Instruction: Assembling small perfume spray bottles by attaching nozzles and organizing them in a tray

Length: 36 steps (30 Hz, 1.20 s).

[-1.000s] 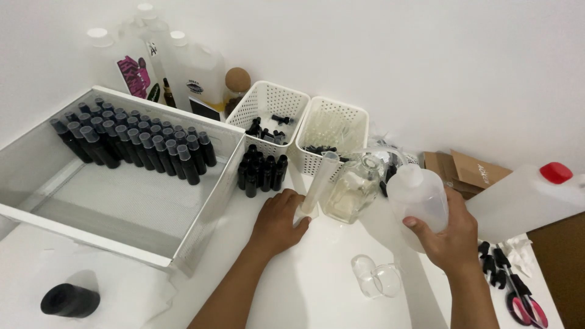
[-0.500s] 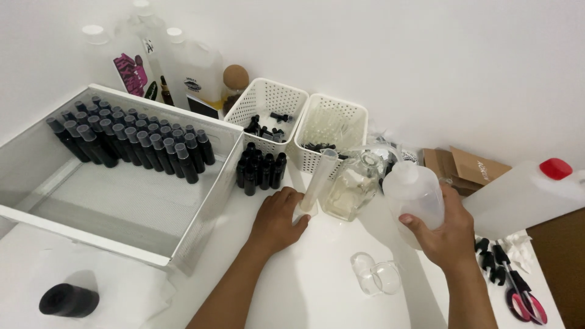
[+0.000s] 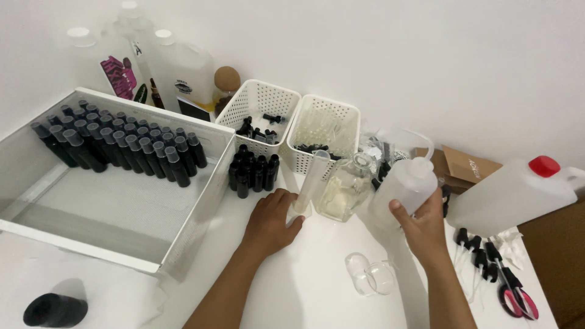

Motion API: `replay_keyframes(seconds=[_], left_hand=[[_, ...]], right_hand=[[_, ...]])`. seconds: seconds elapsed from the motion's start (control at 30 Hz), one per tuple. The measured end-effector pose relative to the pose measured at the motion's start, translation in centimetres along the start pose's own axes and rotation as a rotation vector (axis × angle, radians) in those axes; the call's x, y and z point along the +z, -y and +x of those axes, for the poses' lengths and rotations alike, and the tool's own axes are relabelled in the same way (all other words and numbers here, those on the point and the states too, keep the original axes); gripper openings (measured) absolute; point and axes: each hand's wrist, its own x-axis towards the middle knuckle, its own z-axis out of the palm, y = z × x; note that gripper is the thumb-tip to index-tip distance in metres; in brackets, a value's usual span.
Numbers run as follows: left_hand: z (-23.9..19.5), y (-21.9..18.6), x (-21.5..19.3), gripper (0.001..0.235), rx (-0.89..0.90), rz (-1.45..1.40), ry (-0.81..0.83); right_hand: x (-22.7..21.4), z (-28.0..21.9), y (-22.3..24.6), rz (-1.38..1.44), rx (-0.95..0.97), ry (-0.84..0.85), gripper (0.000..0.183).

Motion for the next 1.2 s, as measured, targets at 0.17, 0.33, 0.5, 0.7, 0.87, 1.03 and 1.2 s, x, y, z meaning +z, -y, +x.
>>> replay_keyframes(seconds=[0.17,0.33,0.5,0.7,0.87,1.03,1.2], left_hand=[[-0.1,-0.4,-0.2,0.044,0.001,-0.014,-0.024],[0.2,-0.1,0.0,0.044,-0.017,-0.020,-0.034],[0.0,0.4,0.9,0.039,-0.040,-0.115,-0.153],[0.0,-0.2,1.6,0.020,0.072,-0.115,-0.638],[-0.1,-0.7,0.6,0.016,0.129,-0.090,-0.862],[-0.8,-1.3,-0.7,0.016,0.201,-0.191,-0.871],[-1.5,-2.6,-1.0,0.072,0.605,-0.245,-0.778]], right_hand=[[1.8,-0.2,-2.8,0.085,0.087,-0.004,0.075],[1.7,0.3,-4.3,0.100,0.073,-0.005,0.091],[0.1,1.5,-3.7,0.099,-0.219,-0.193,0.073],[-1.0,-2.3,10.7,-0.048,-0.241,-0.177,0.018],[-1.1,-4.3,12.9,-0.515,0.323,0.387,0.046],[-1.8,-6.3,6.0,-0.892,0.568,0.810,0.096],[3.3,-4.8,13.3,-0.827,0.493,0.557,0.062]])
